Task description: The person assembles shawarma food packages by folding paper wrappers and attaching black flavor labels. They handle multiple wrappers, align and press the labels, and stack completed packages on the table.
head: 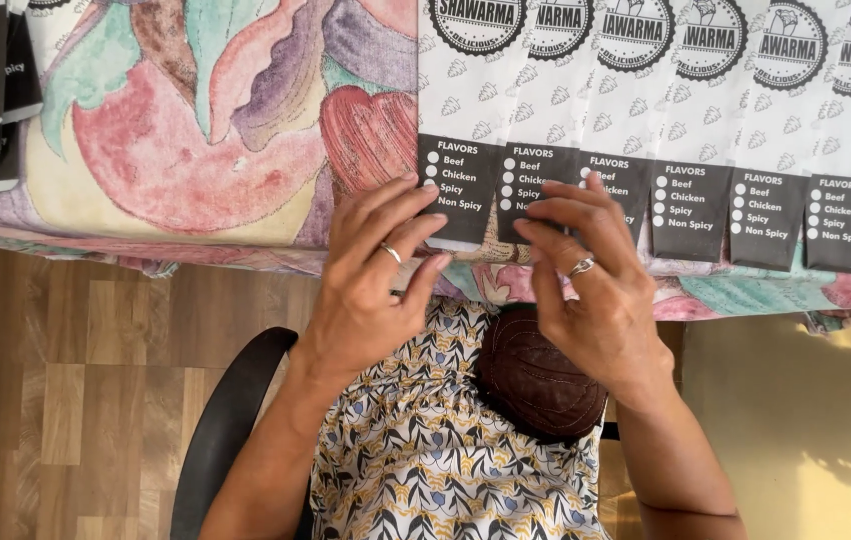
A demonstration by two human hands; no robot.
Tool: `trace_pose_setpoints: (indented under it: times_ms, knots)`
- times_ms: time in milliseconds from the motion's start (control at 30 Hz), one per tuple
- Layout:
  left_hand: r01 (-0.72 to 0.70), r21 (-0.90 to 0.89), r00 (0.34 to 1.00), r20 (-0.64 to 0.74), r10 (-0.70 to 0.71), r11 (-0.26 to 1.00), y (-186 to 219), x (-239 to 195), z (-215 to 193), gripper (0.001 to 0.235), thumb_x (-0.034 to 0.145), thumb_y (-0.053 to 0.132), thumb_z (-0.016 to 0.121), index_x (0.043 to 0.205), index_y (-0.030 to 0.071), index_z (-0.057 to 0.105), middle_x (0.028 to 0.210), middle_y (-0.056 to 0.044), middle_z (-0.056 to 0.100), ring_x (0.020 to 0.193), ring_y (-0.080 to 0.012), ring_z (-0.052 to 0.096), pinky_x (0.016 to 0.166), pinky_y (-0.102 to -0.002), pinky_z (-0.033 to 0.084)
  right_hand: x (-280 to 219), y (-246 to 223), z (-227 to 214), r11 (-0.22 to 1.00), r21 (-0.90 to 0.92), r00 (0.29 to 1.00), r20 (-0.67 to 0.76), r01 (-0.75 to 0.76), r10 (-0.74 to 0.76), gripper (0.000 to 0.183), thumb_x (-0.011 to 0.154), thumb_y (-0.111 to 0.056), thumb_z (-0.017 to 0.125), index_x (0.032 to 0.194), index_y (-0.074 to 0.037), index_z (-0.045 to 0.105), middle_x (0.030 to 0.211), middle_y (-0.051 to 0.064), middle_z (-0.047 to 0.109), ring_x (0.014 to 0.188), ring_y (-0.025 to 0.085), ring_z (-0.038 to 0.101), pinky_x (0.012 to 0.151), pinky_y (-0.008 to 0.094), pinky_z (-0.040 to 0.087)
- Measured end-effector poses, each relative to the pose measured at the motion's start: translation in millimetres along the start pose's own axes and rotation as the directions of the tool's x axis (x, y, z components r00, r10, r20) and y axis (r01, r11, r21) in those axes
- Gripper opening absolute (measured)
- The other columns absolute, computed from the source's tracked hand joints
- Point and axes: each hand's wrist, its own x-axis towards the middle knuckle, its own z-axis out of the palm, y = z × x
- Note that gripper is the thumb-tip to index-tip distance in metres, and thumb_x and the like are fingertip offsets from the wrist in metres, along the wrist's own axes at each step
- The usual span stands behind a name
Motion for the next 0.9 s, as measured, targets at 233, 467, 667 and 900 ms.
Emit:
trace_pose_setpoints:
  times_ms: [233, 467, 667, 900]
  knots:
    - [-0.117, -0.09, 0.992, 0.027, 0.12, 0.989, 0, 6, -14, 0.02, 0.093, -0.007, 0.078, 0.111, -0.013, 0.072, 0.125, -0.023, 0.068, 0.127, -0.0375, 0.06, 0.115, -0.052, 0.049, 15, -6, 20, 0.99, 0.049, 0.989, 0.063, 0.134, -0.137, 0.016, 0.097, 0.0, 0.073, 0.105, 0.011, 0.067, 0.108, 0.022, 0.066, 0.114, 0.039, 0.066, 0.117, 0.063, 0.046]
    - [-0.105, -0.148, 0.994, -0.03, 0.101, 0.983, -3, 3, -6, 0.021, 0.089, -0.007, 0.082, 0.108, -0.009, 0.074, 0.12, -0.021, 0.07, 0.119, -0.0378, 0.065, 0.11, -0.052, 0.054, 19, -8, 19, 0.988, 0.104, 0.992, 0.04, 0.116, -0.121, 0.009, 0.096, 0.006, 0.072, 0.102, 0.011, 0.071, 0.107, 0.023, 0.07, 0.113, 0.04, 0.069, 0.116, 0.062, 0.047]
    - [0.086, -0.106, 0.984, -0.149, -0.101, 0.991, 11, 12, 1, 0.01, 0.091, -0.003, 0.078, 0.097, -0.005, 0.071, 0.104, -0.015, 0.069, 0.107, -0.0286, 0.065, 0.101, -0.041, 0.054, 19, -13, 25, 0.994, 0.101, 0.997, -0.056, -0.047, 0.053, 0.007, 0.092, 0.01, 0.077, 0.092, 0.006, 0.071, 0.096, 0.017, 0.071, 0.103, 0.032, 0.071, 0.12, 0.061, 0.042]
    - [0.194, -0.249, 0.973, -0.073, -0.218, 0.949, 9, 17, -10, 0.018, 0.086, -0.017, 0.068, 0.098, -0.004, 0.072, 0.102, -0.014, 0.071, 0.1, -0.0258, 0.068, 0.095, -0.035, 0.057, 23, -18, 15, 0.966, 0.182, 0.982, -0.011, -0.182, 0.187, 0.011, 0.093, 0.015, 0.073, 0.09, 0.005, 0.074, 0.098, 0.017, 0.074, 0.098, 0.028, 0.073, 0.126, 0.058, 0.04]
